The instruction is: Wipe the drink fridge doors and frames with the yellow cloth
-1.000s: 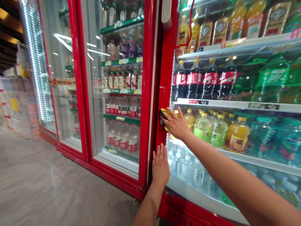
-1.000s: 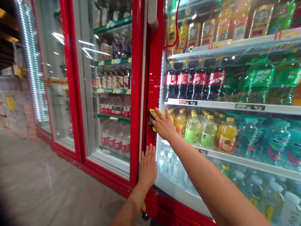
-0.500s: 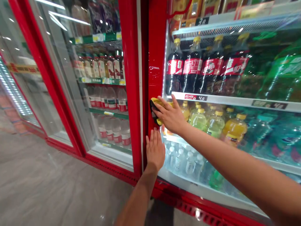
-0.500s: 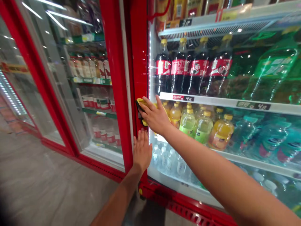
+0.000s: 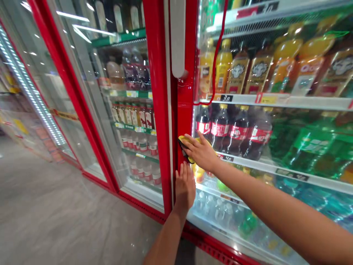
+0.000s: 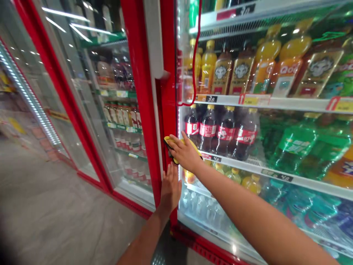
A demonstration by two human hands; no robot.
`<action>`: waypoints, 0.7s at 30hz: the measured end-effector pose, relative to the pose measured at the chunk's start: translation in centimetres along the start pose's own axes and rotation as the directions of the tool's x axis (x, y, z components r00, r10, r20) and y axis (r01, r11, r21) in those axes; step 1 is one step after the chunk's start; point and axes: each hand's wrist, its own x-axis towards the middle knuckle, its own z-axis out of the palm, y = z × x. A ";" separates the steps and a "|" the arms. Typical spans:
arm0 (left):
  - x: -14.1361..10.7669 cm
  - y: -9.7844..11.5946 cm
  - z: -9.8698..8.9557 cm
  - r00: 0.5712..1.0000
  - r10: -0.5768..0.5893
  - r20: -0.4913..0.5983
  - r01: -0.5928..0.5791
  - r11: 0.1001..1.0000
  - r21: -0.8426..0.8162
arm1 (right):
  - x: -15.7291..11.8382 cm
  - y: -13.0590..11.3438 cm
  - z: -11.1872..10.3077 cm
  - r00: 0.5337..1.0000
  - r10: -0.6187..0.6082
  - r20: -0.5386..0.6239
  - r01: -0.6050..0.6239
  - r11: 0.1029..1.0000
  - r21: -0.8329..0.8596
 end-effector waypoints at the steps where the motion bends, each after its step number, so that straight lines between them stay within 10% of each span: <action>1: 1.0 0.0 -1.3 1.000 0.000 0.000 0.000 1.000 0.017 | 0.9 1.0 -1.0 1.000 -0.005 -0.002 0.005 1.000 0.016; 11: 12.5 -1.4 -13.2 0.998 0.061 0.011 -0.061 0.994 0.091 | 8.9 9.7 -10.4 0.999 -0.030 -0.045 0.030 1.000 0.000; 21: 20.3 -2.6 -19.3 0.979 0.179 0.100 -0.173 0.983 -0.067 | 12.3 15.5 -16.3 0.990 -0.122 0.071 0.127 0.990 -0.062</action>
